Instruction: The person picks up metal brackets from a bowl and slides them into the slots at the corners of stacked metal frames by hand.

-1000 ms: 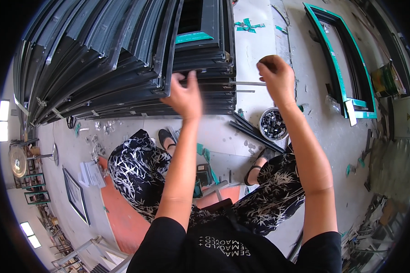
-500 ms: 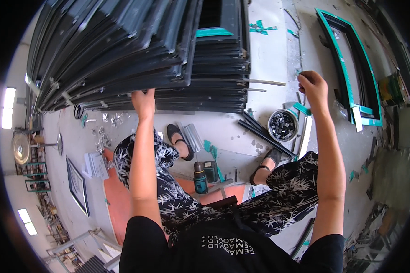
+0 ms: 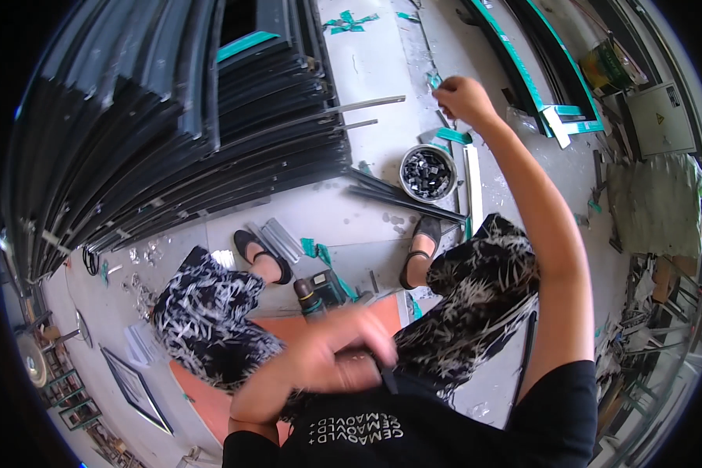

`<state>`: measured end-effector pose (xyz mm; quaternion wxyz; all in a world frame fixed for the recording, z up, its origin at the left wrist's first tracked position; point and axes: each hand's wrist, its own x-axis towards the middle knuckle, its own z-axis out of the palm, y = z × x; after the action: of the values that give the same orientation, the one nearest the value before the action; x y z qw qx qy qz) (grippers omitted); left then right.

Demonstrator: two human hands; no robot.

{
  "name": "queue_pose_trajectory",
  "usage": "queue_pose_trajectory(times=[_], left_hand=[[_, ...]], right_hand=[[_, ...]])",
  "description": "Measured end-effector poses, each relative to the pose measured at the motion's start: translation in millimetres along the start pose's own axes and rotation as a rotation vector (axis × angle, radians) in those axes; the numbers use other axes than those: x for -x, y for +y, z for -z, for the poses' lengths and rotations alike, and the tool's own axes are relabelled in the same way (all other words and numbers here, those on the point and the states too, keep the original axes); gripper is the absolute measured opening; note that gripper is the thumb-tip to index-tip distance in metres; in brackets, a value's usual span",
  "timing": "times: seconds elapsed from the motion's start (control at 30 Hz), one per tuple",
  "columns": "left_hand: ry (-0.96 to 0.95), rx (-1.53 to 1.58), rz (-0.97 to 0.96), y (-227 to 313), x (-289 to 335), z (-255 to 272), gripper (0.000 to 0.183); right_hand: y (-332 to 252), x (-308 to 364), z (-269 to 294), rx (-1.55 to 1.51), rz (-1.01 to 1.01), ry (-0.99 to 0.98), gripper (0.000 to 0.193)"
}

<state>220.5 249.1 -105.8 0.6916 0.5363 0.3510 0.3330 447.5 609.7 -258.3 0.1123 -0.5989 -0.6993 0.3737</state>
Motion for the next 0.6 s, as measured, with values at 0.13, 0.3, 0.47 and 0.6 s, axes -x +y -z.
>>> queue_pose_trajectory(times=[0.13, 0.3, 0.47, 0.6], left_hand=[[-0.506, 0.748, -0.429, 13.7, -56.8, -52.1, 0.040], [-0.444, 0.926, -0.434, 2.0, -105.9, -64.5, 0.036], [-0.429, 1.061, -0.397, -32.1, -151.0, -56.5, 0.026], [-0.414, 1.167, -0.373, -60.0, -175.9, -55.0, 0.028]], right_hand=[[78.4, 19.4, -15.8, 0.482, 0.040, -0.262, 0.025], [198.7, 62.7, -88.8, 0.293, -0.088, -0.339, 0.025], [285.3, 74.7, -148.8, -0.009, -0.360, -0.263, 0.020], [283.3, 65.2, -167.9, 0.094, -0.187, -0.115, 0.024]])
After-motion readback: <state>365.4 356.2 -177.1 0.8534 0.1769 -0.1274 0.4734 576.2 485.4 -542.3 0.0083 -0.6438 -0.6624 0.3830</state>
